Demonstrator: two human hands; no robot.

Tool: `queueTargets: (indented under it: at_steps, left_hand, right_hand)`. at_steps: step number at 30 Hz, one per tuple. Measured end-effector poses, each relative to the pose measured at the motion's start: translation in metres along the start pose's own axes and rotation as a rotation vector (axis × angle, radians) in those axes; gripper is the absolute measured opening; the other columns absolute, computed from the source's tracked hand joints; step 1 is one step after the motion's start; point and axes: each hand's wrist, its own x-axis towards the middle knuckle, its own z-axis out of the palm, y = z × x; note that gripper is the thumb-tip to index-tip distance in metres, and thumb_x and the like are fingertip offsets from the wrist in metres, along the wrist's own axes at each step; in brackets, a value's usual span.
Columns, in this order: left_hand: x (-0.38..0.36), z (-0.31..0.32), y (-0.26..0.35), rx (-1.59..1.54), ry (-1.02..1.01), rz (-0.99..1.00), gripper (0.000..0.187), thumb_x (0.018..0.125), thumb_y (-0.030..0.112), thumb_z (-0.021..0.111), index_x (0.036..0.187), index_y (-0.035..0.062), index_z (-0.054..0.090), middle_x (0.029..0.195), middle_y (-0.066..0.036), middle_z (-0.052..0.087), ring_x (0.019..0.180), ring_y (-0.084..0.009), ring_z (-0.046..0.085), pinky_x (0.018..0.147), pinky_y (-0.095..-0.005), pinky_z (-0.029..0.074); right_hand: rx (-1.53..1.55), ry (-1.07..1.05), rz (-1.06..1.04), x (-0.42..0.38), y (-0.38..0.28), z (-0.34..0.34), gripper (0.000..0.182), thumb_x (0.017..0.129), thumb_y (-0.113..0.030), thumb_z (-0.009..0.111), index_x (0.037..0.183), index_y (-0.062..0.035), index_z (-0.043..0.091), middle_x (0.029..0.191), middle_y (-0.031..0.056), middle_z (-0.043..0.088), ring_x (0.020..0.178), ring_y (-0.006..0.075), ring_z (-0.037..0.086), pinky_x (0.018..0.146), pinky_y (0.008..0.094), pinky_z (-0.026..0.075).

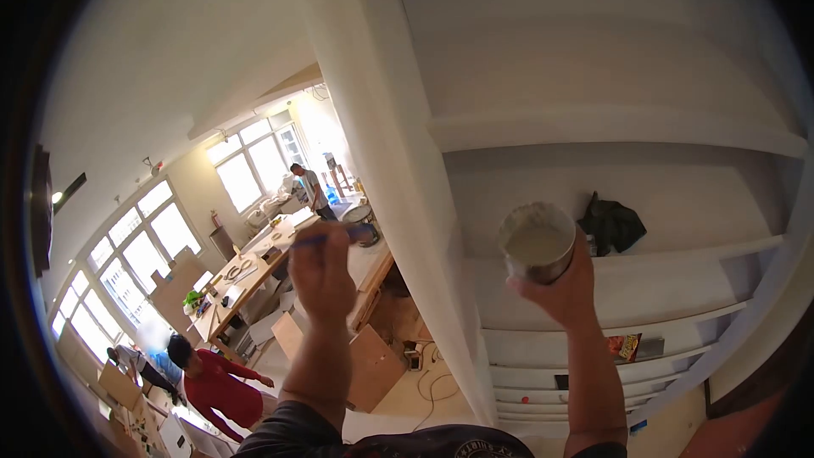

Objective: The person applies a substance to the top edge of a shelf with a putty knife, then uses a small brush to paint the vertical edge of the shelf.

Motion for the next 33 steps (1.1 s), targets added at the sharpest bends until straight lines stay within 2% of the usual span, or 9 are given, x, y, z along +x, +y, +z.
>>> queueTargets:
  at_steps: [2,4,9,12,17,20,23,33]
  left_hand:
    - [0.036,-0.001,0.009,-0.057,0.011,0.083,0.014,0.103,-0.003,0.063,0.117,0.0000,0.060,0.105,-0.016,0.076,0.098,-0.0227,0.075,0.091,-0.0334,0.059]
    - [0.071,-0.002,0.016,-0.052,-0.063,0.205,0.018,0.102,-0.006,0.062,0.120,-0.0020,0.060,0.110,-0.018,0.075,0.105,-0.0243,0.075,0.098,-0.0354,0.059]
    - [0.136,0.008,0.027,-0.120,-0.182,0.286,0.016,0.105,-0.003,0.061,0.121,-0.0023,0.059,0.115,-0.019,0.074,0.112,-0.0252,0.072,0.105,-0.0395,0.057]
    - [0.162,0.012,0.030,0.010,-0.194,0.303,0.015,0.106,0.000,0.061,0.121,-0.0022,0.058,0.115,-0.018,0.074,0.112,-0.0246,0.072,0.105,-0.0397,0.058]
    - [0.187,0.027,0.027,0.024,-0.232,0.339,0.014,0.108,0.004,0.060,0.120,-0.0026,0.058,0.113,-0.016,0.074,0.110,-0.0223,0.073,0.104,-0.0377,0.058]
    - [0.191,0.034,0.021,0.110,-0.160,0.403,0.009,0.106,0.009,0.064,0.112,0.0030,0.061,0.096,-0.008,0.077,0.087,-0.0112,0.071,0.079,-0.0258,0.054]
    - [0.190,0.035,0.027,0.217,-0.208,0.387,0.011,0.108,0.004,0.061,0.117,-0.0019,0.059,0.107,-0.014,0.076,0.103,-0.0197,0.074,0.097,-0.0320,0.057]
    - [0.184,0.040,0.034,0.286,-0.226,0.445,0.011,0.107,0.006,0.063,0.114,-0.0013,0.061,0.103,-0.012,0.077,0.099,-0.0150,0.073,0.091,-0.0290,0.055]
  right_hand:
    - [0.036,-0.007,-0.007,0.020,0.008,-0.003,0.100,0.057,-0.029,0.097,0.142,-0.0047,0.051,0.128,0.0147,0.068,0.118,0.0295,0.067,0.099,0.0430,0.056]
    - [0.087,0.010,0.003,0.034,0.023,0.000,0.098,0.058,-0.029,0.097,0.141,-0.0028,0.051,0.127,0.0157,0.068,0.116,0.0292,0.068,0.098,0.0427,0.056]
    - [0.057,-0.013,0.025,0.051,0.058,0.003,0.099,0.059,-0.028,0.097,0.142,-0.0004,0.050,0.128,0.0172,0.068,0.116,0.0292,0.069,0.098,0.0426,0.057]
    - [0.166,-0.028,0.065,0.049,0.050,0.004,0.101,0.059,-0.028,0.097,0.144,-0.0006,0.049,0.127,0.0170,0.068,0.116,0.0291,0.069,0.098,0.0424,0.058]
    - [0.126,-0.034,0.087,0.047,0.048,0.000,0.100,0.060,-0.028,0.097,0.143,-0.0021,0.050,0.127,0.0164,0.068,0.116,0.0287,0.069,0.097,0.0422,0.058]
    - [0.059,-0.041,0.055,0.045,0.051,0.000,0.100,0.059,-0.029,0.097,0.143,-0.0028,0.050,0.128,0.0159,0.068,0.116,0.0287,0.069,0.098,0.0419,0.057]
    - [0.065,-0.039,0.036,0.047,0.053,0.001,0.101,0.058,-0.030,0.097,0.143,-0.0031,0.051,0.128,0.0155,0.068,0.116,0.0289,0.069,0.099,0.0414,0.056]
    - [0.015,-0.061,0.072,0.049,0.054,0.002,0.106,0.056,-0.031,0.097,0.145,-0.0013,0.049,0.131,0.0180,0.068,0.119,0.0320,0.070,0.100,0.0425,0.057]
